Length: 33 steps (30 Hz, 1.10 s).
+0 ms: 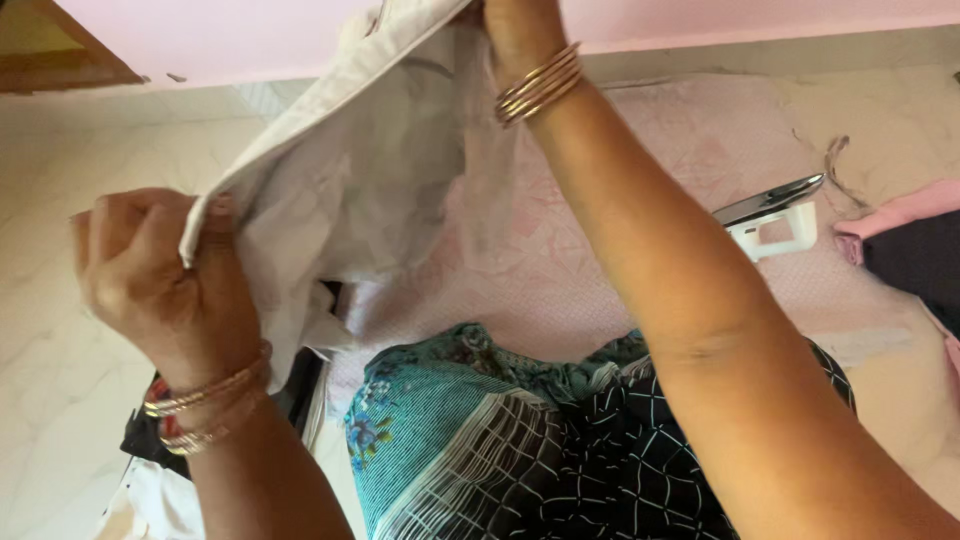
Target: The person irons a white short-sleeved shirt laid out on a patterned mat on the floor. They use a white electric iron to smooth the front, sleeves, and back of the shirt, adjusting the fabric with their hands between passes.
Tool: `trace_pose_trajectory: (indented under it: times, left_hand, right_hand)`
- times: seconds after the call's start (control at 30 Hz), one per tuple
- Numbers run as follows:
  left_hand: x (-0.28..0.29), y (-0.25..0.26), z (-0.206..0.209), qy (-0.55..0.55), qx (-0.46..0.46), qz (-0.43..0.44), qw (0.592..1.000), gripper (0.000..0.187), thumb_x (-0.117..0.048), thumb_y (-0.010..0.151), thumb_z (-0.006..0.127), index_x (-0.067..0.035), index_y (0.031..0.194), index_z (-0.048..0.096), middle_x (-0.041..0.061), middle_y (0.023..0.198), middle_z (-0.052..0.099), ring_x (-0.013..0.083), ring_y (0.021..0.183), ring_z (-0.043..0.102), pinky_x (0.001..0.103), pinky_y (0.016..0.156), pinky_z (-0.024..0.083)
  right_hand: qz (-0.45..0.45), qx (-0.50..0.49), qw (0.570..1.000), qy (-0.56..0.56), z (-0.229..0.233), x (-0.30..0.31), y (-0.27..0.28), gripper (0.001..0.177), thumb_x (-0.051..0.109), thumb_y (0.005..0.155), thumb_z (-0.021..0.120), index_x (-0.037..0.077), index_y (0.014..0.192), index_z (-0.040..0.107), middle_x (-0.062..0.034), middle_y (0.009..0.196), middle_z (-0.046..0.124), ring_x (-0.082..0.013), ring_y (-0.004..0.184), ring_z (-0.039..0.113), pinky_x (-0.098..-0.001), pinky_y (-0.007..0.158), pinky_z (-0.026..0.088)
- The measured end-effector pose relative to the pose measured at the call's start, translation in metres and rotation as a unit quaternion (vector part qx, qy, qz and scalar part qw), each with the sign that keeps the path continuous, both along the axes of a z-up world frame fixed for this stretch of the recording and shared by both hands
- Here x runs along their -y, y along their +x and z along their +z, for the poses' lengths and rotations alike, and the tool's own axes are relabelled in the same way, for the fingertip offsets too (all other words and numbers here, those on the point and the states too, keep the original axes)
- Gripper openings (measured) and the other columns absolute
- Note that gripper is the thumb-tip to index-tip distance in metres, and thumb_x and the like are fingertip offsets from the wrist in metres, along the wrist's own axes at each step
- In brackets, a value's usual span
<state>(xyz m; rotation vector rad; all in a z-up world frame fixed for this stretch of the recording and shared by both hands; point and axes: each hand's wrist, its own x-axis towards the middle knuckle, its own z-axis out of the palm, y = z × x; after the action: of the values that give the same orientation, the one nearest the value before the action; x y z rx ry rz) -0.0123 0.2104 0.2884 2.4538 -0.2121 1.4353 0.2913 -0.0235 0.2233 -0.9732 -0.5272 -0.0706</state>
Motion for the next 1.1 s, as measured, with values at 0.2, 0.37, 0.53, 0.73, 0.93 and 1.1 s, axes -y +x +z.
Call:
trace_pose_trajectory:
  times: [0.2,0.37,0.53,0.73,0.93,1.1]
  left_hand:
    - [0.101,0.053,-0.102,-0.035,-0.272,-0.199,0.941,0.020,-0.015,0.086,0.081,-0.002,0.079,0.068,0.011,0.078,0.065,0.0272,0.072,0.057,0.039,0.066,0.049]
    - [0.184,0.045,-0.228,0.006,-0.592,-0.318,0.741,0.033,-0.037,0.094,0.064,-0.006,0.084,0.073,0.017,0.075,0.069,0.0365,0.075,0.066,0.050,0.075,0.051]
    - [0.187,0.049,-0.262,-0.028,-0.633,-0.367,0.682,0.043,-0.042,0.095,0.060,-0.002,0.084,0.071,0.020,0.075,0.066,0.0416,0.075,0.065,0.052,0.069,0.050]
    - [0.165,0.067,-0.223,-0.176,-0.678,-0.320,0.638,0.051,-0.040,0.100,0.067,0.004,0.074,0.063,0.020,0.057,0.054,0.0310,0.051,0.049,0.042,0.054,0.041]
    - [0.152,0.056,-0.181,-0.319,-0.443,-0.426,0.721,0.036,-0.025,0.103,0.067,0.000,0.078,0.058,0.008,0.064,0.054,0.0195,0.054,0.051,0.035,0.053,0.042]
    - [0.194,0.073,-0.191,-0.262,-0.375,-0.375,0.806,0.029,-0.025,0.102,0.067,-0.003,0.082,0.065,0.010,0.072,0.062,0.0263,0.060,0.062,0.039,0.056,0.047]
  right_hand:
    - [-0.048,-0.028,0.994,-0.089,-0.060,0.124,-0.014,0.056,0.015,0.087,0.075,0.003,0.138,0.055,-0.0101,0.116,0.072,-0.0226,0.105,0.068,-0.0385,0.100,0.055]
    - [-0.036,-0.374,0.921,-0.098,-0.281,0.219,-0.080,0.059,0.013,0.082,0.066,0.003,0.139,0.054,-0.0130,0.128,0.067,-0.0251,0.117,0.064,-0.0385,0.104,0.049]
    - [-0.018,-0.656,0.746,-0.111,-0.466,0.216,-0.161,0.043,0.018,0.088,0.072,0.001,0.126,0.061,-0.0137,0.112,0.073,-0.0280,0.102,0.071,-0.0447,0.092,0.058]
    - [-0.023,-0.557,0.811,-0.180,-0.454,0.143,-0.058,0.052,0.018,0.088,0.073,0.004,0.134,0.054,-0.0118,0.114,0.072,-0.0252,0.102,0.070,-0.0417,0.091,0.058]
    - [-0.138,-0.305,0.908,-0.251,-0.329,0.082,0.135,0.062,0.018,0.087,0.074,0.007,0.142,0.048,-0.0100,0.115,0.072,-0.0225,0.102,0.069,-0.0388,0.090,0.058]
    - [-0.238,-0.173,0.898,-0.326,-0.261,0.154,0.190,0.071,0.017,0.086,0.075,0.009,0.149,0.042,-0.0084,0.117,0.071,-0.0202,0.102,0.069,-0.0363,0.089,0.058]
